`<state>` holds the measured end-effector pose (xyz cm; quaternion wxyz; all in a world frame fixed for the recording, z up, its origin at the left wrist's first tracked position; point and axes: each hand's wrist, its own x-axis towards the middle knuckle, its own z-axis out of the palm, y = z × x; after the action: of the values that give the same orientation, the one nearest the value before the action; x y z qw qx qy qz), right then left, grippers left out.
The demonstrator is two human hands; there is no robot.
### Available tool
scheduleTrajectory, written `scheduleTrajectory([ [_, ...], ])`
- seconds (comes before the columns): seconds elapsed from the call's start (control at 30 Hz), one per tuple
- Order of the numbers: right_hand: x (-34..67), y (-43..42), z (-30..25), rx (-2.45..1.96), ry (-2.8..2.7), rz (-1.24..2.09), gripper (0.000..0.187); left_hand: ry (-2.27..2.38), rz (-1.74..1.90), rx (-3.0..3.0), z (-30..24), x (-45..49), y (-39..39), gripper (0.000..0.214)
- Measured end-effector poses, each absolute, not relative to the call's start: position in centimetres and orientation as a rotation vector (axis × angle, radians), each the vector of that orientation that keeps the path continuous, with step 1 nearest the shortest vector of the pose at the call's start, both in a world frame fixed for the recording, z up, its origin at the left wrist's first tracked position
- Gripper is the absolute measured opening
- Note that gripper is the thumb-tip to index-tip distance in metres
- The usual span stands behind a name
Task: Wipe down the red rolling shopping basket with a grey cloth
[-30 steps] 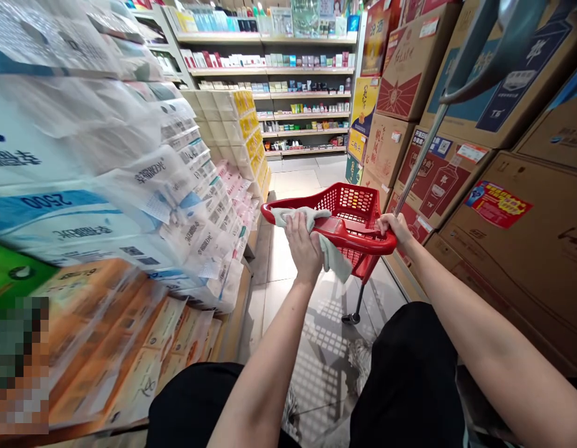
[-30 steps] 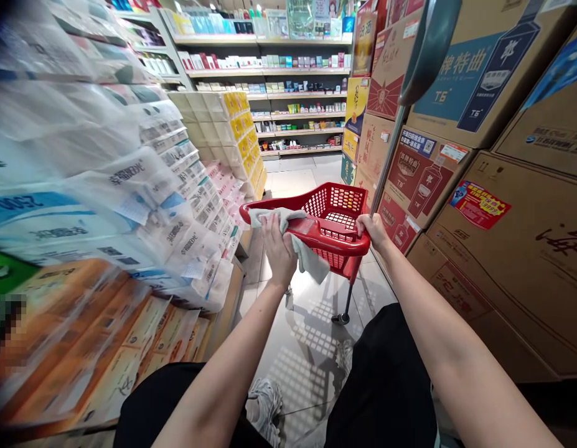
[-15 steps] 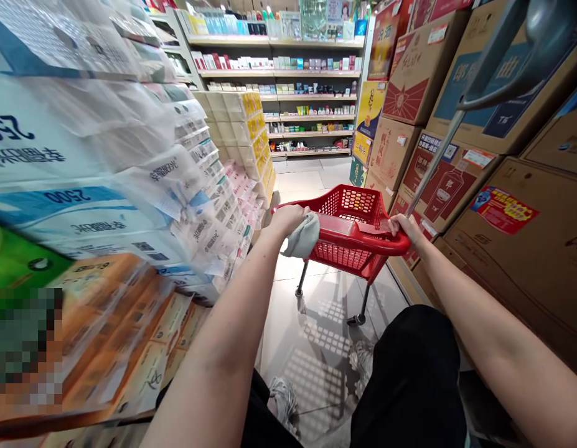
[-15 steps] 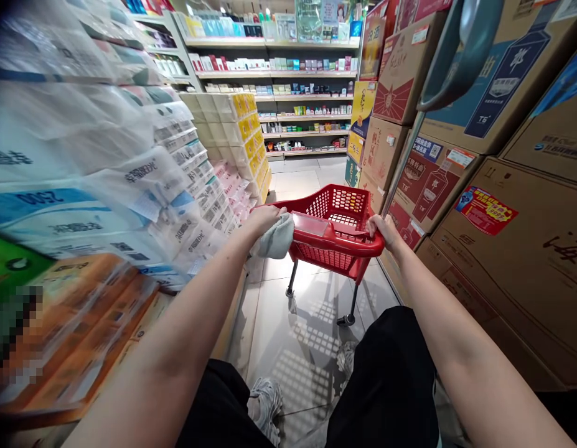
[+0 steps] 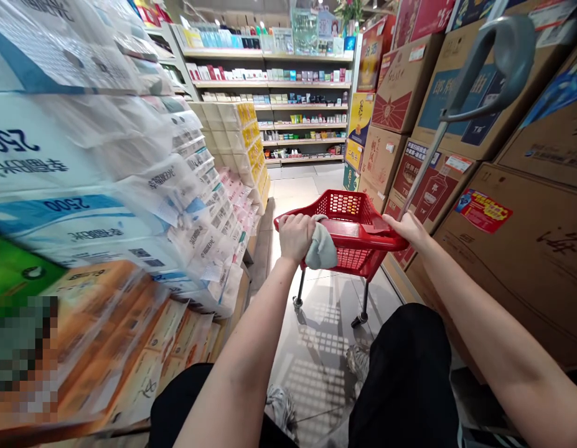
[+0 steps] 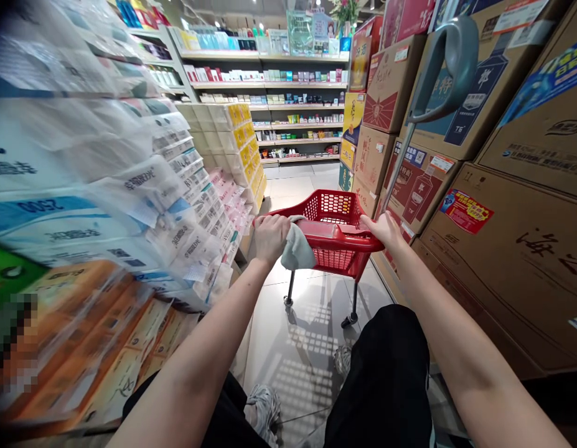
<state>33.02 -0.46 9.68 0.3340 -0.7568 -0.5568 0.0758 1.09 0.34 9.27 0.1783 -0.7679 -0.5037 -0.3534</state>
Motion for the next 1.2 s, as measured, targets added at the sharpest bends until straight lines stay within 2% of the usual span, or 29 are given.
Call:
scheduleTrajectory([
  [0.07,31.3,-1.4,9.8,-2.082,-1.339,0.012,0.077,-1.326,-0.984,-2.228,8.7,0.8,-0.6,0.035],
  [0.13,29.6,-2.1,9.7,-2.101,-1.274,-0.202,0.08,-1.224,-0.962,-2.283,8.1,0.3,-1.1,0.041],
  [0.23,27.9,-2.9,9.8,-2.014,-1.284,-0.43,0.073,-1.136,-0.87,-2.317,7.7,-0.5,-0.7,0.053],
  [0.43,26.4,-3.1,10.3,-1.999,-1.278,-0.538,0.062,-1.045,-0.629,-2.373,8.6,-1.4,1.8,0.051],
  [0.77,24.6,-4.0,11.8,-1.898,-1.601,-0.425,0.058,-1.078,-0.493,-2.434,10.0,-1.0,3.2,0.051],
  [0.87,24.2,-3.5,11.9,-1.956,-1.843,-0.171,0.065,-1.113,-0.457,-2.467,10.5,-0.4,3.2,0.051],
  [1.0,25.1,-2.0,12.0,-2.174,-1.825,0.117,0.08,-1.097,-0.41,-2.544,11.2,0.3,3.1,0.055],
  [1.2,26.2,-1.2,12.5,-2.174,-1.771,0.179,0.086,-1.413,-0.456,-2.53,11.7,1.6,3.9,0.067],
])
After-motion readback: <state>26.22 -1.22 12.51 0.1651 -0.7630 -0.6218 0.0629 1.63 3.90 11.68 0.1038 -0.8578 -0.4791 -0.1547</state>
